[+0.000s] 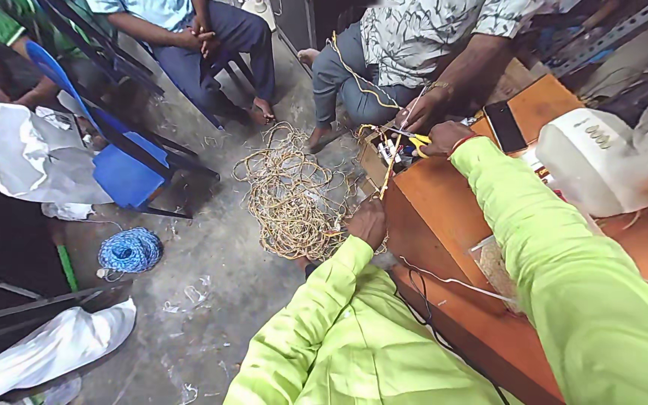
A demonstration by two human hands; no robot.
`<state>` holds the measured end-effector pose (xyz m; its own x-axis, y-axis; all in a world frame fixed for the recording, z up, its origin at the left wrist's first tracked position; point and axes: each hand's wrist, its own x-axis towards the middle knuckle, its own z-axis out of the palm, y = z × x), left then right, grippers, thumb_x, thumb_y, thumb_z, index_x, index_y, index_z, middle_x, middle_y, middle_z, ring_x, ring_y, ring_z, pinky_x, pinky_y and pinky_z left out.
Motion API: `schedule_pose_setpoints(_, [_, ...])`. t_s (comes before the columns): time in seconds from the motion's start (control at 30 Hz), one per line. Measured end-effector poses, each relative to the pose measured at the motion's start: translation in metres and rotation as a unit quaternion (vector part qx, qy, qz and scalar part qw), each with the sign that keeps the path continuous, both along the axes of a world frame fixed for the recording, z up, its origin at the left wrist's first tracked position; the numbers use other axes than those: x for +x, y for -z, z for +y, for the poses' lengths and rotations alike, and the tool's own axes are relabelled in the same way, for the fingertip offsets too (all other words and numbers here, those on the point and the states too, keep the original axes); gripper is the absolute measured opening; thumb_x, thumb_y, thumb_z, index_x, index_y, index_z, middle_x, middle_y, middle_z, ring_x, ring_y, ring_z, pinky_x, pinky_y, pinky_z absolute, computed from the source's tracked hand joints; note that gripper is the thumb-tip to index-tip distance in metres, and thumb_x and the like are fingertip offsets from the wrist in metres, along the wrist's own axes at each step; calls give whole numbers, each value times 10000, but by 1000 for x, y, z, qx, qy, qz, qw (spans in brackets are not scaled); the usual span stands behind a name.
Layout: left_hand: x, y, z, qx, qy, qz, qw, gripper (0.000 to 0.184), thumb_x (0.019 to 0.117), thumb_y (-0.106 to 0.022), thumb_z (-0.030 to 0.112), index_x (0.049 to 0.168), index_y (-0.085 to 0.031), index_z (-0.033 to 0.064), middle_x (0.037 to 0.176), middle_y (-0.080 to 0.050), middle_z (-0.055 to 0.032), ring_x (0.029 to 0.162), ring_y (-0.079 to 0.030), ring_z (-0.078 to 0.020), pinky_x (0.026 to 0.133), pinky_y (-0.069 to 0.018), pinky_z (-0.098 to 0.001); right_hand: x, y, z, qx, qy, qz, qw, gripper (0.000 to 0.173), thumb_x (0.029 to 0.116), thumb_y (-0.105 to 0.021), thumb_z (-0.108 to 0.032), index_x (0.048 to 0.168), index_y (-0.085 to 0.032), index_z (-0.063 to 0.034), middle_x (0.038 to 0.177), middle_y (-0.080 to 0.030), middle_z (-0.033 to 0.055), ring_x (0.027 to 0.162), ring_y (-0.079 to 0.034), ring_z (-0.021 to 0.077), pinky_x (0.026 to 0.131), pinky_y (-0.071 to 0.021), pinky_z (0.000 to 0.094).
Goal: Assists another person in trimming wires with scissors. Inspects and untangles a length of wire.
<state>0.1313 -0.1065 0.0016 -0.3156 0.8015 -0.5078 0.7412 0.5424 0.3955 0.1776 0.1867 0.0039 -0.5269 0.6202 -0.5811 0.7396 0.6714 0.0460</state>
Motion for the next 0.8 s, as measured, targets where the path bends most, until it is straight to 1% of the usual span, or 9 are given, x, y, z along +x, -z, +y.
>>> schedule_pose_setpoints(0.17, [2, -1, -4, -12, 5, -11, 1000, 486, 1033, -486, 89, 1503, -415, -8, 1299, -597, -263, 1080, -674, -405, 866, -572, -525, -1, -4, -7, 10, -77, 3, 997, 411, 963, -691, -308, 893, -670, 96, 1012, -675, 325, 1047, -659, 508, 844, -516, 677])
schedule_pose_setpoints(0.23, [1, -2, -5, -9, -4, -17, 1000, 485, 1038, -478, 96, 1510, -416, 6, 1285, -609, -255, 1079, -678, -402, 862, -575, -531, -10, -7, -19, 2, -96, 14, 995, 349, 961, -698, -267, 940, -686, 81, 1045, -680, 319, 1062, -658, 508, 856, -517, 682])
schedule_pose_setpoints(0.3, [0, -5, -5, -3, -15, -20, 1000, 465, 1037, -477, 92, 1494, -434, 13, 1245, -625, -253, 1051, -687, -401, 844, -579, -535, -17, -10, -31, -14, -98, 45, 994, 374, 964, -692, -302, 1069, -688, 57, 1112, -673, 313, 1095, -648, 508, 877, -509, 698])
schedule_pose_setpoints(0.4, [0, -8, -4, -1, -15, -19, 1000, 465, 1036, -473, 89, 1491, -435, 2, 1242, -626, -254, 1042, -691, -395, 842, -583, -527, -22, -24, -55, -13, -62, 107, 992, 580, 877, -710, -553, 1036, -681, 5, 1002, -684, 272, 987, -671, 476, 792, -515, 684])
schedule_pose_setpoints(0.47, [-2, -7, -4, 1, -20, -22, 1000, 456, 1040, -468, 96, 1485, -437, 0, 1264, -615, -255, 1083, -679, -394, 875, -575, -522, -18, -33, -74, -26, -51, 180, 982, 553, 849, -737, -531, 1046, -666, -20, 944, -682, 222, 918, -674, 433, 761, -510, 658])
schedule_pose_setpoints(0.53, [-4, -4, -3, 1, -29, -31, 999, 458, 1042, -464, 100, 1490, -438, 10, 1304, -607, -256, 1114, -672, -398, 896, -570, -532, -5, -34, -95, -35, -36, 271, 961, 510, 853, -773, -426, 1125, -670, -8, 995, -695, 205, 923, -681, 405, 787, -521, 646])
schedule_pose_setpoints(0.67, [-8, -6, 1, -9, -44, -45, 998, 497, 1035, -470, 122, 1524, -424, 46, 1352, -586, -248, 1122, -669, -400, 915, -561, -549, 33, -17, -128, 12, 63, 396, 916, 510, 904, -763, -303, 1255, -655, 50, 1157, -694, 249, 1049, -686, 400, 922, -527, 603])
schedule_pose_setpoints(0.73, [-9, -5, 2, -2, -46, -46, 998, 484, 1037, -468, 126, 1513, -437, 43, 1349, -590, -246, 1120, -671, -397, 915, -560, -549, 58, -5, -139, 18, 176, 373, 911, 502, 943, -754, -318, 1284, -641, 34, 1197, -679, 255, 1081, -674, 413, 948, -526, 612])
schedule_pose_setpoints(0.8, [-11, -3, 3, 6, -45, -45, 998, 470, 1036, -470, 126, 1496, -446, 32, 1350, -590, -243, 1128, -669, -388, 922, -559, -537, 85, 12, -141, 29, 273, 294, 916, 447, 976, -706, -327, 1228, -649, 36, 1131, -678, 289, 1055, -658, 474, 915, -500, 674])
